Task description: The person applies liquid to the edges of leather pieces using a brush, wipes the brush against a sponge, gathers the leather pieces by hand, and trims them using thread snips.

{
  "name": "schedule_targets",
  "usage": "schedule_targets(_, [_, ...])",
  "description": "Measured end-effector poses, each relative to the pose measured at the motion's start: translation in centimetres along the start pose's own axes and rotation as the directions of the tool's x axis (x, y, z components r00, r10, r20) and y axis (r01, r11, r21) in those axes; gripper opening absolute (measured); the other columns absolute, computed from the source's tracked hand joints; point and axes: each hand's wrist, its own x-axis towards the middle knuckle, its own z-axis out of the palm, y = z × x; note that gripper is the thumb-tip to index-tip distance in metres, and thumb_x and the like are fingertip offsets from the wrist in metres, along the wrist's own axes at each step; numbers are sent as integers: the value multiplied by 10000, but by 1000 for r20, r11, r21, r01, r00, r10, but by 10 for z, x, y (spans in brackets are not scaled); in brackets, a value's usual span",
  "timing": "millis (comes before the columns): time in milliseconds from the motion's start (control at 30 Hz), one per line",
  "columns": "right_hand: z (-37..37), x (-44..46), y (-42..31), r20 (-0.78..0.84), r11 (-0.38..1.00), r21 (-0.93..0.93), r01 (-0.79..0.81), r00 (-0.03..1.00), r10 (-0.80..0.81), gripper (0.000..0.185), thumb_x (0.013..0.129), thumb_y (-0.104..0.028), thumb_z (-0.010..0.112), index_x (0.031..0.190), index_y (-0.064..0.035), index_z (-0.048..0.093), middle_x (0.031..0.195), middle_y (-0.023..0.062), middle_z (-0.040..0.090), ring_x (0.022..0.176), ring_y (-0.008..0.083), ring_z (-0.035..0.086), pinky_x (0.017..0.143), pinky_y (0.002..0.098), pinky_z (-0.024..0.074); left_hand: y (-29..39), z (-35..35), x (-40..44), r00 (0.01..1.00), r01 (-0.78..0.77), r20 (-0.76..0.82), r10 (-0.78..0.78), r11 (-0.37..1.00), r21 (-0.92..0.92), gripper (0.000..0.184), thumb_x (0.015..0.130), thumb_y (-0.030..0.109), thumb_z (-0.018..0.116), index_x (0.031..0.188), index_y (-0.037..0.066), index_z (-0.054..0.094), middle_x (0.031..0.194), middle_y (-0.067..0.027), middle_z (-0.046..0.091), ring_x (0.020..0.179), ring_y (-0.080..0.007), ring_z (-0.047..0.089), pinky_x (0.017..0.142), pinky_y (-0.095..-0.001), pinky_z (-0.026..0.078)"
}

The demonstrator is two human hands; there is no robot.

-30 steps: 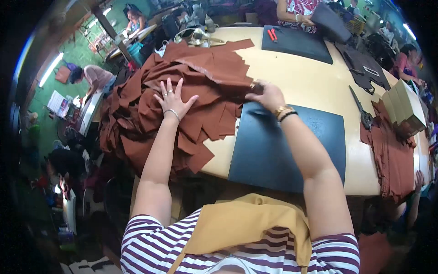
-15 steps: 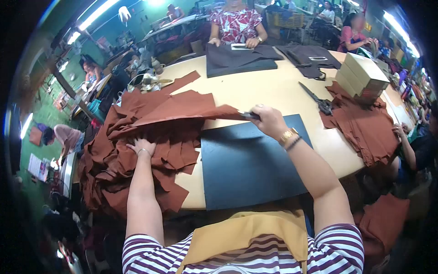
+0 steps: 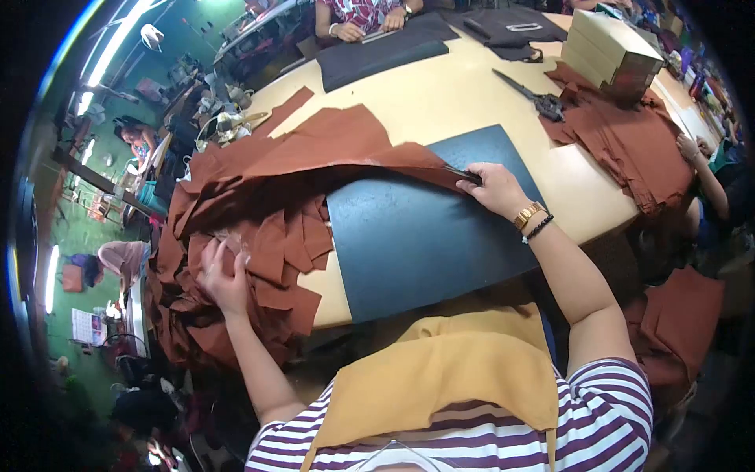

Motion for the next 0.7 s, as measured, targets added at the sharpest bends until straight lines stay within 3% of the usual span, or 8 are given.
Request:
schedule_targets(67, [9,-6,5,-84,998,-57,36,996,-41,217,843,-250,697,923,-50,672,826,177,647,750,344,623,660,392,480,12,-11,-53,871,72,-491,-24,994,79,733,779,412,763,1373,97,470,1457,-260,354,1402,-403,252,1093,-615,205])
schedule_targets(133, [15,-8,-2,-117,996,-85,19,993,-29,223,848,-285,688,928,-77,678,846,149,656,790,345,632,681,399,492,18,-16,-104,649,716,-632,-425,622,317,956,740,495,780,1466,88,310,1510,-274,239,1404,-459,196,1100,-586,224])
schedule_targets(167, [19,-7,0,-128,992,-129,13,991,-29,224,853,-290,681,933,-80,677,860,142,660,804,342,633,687,400,494,-39,-2,-144,604,719,-635,-482,673,172,1175,686,560,795,1515,69,123,1542,-278,135,1394,-520,136,1106,-587,214])
schedule_targets(267, [22,-4,6,-120,977,-210,31,991,-57,233,862,-304,668,947,-88,673,904,123,668,834,335,636,699,402,499,-80,10,-165,693,575,-425,-583,802,-163,1245,690,511,817,1516,31,19,1545,-280,116,1436,-409,132,1145,-488,217])
schedule_targets(467, [24,-5,9,-126,990,-118,79,988,-94,227,860,-275,681,967,-76,673,876,119,660,782,316,629,688,367,490,-68,28,-98,609,735,-292,-737,663,-141,1199,705,398,822,1503,15,13,1515,-267,237,1379,-396,306,1141,-453,250])
schedule_targets(500, [23,-7,11,-131,990,-118,75,987,-90,224,859,-272,683,964,-75,672,871,119,659,776,314,628,685,363,488,-56,25,-82,555,754,-245,-795,605,-255,1217,688,409,825,1499,-2,15,1517,-280,212,1384,-404,285,1145,-455,234])
schedule_targets(600, [22,-8,5,-151,987,-128,99,982,-118,223,854,-274,689,952,-74,668,863,119,657,773,316,628,680,366,488,-124,65,-65,710,522,-555,-434,853,1,1231,680,428,823,1490,-32,18,1521,-301,169,1400,-416,238,1147,-460,221])
schedule_targets(700, [24,-8,7,-143,989,-139,57,987,-77,239,858,-299,682,948,-78,665,861,119,656,781,321,628,680,378,488,-141,79,-47,690,533,-544,-477,844,-64,1232,672,446,820,1484,-55,39,1519,-314,149,1409,-421,209,1153,-462,204])
